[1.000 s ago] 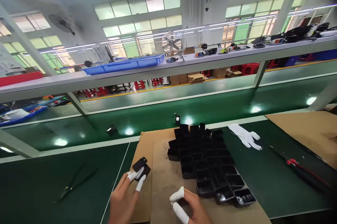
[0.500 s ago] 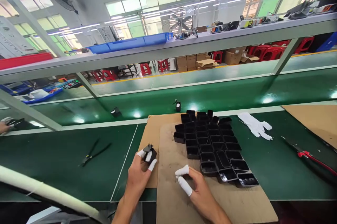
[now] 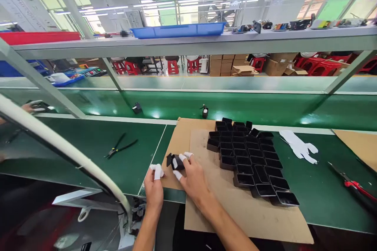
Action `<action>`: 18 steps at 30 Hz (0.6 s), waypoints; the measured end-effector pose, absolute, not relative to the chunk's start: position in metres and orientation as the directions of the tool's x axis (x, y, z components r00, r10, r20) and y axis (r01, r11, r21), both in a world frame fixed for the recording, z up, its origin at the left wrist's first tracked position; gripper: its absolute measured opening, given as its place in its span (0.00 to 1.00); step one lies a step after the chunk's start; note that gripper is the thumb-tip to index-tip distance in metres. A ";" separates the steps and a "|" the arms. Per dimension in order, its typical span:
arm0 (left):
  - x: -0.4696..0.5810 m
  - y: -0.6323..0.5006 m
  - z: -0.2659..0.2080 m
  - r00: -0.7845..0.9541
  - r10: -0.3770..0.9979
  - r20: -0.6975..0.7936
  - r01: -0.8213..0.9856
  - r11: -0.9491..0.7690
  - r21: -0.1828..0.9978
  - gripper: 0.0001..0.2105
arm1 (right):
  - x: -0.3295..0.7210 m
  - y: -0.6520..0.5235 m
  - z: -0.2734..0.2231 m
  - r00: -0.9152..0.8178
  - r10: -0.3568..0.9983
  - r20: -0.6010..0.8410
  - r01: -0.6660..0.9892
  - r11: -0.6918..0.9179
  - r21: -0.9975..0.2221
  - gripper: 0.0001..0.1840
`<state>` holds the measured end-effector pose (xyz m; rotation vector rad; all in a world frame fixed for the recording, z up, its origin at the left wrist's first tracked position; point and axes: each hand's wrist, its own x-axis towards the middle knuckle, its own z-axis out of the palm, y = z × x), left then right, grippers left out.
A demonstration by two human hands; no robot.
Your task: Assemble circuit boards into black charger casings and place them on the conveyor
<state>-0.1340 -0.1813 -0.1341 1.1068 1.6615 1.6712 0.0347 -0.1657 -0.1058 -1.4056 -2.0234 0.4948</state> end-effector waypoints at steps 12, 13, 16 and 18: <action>-0.142 -0.194 -0.145 -0.600 0.799 0.030 -0.004 -0.041 0.999 0.29 | 0.004 -0.152 -0.121 -0.164 0.905 0.392 0.796 0.357 -0.490 0.12; -0.142 -0.194 -0.143 -0.601 0.799 0.025 -0.007 -0.037 0.999 0.29 | 0.001 -0.148 -0.123 -0.146 0.904 0.402 0.802 0.346 -0.487 0.10; -0.141 -0.196 -0.136 -0.584 0.811 0.027 0.001 -0.033 0.999 0.29 | -0.002 -0.137 -0.124 -0.118 0.894 0.432 0.795 0.346 -0.499 0.09; -0.141 -0.197 -0.130 -0.561 0.827 0.036 0.021 -0.029 0.999 0.29 | 0.003 -0.135 -0.120 -0.121 0.878 0.464 0.769 0.378 -0.515 0.09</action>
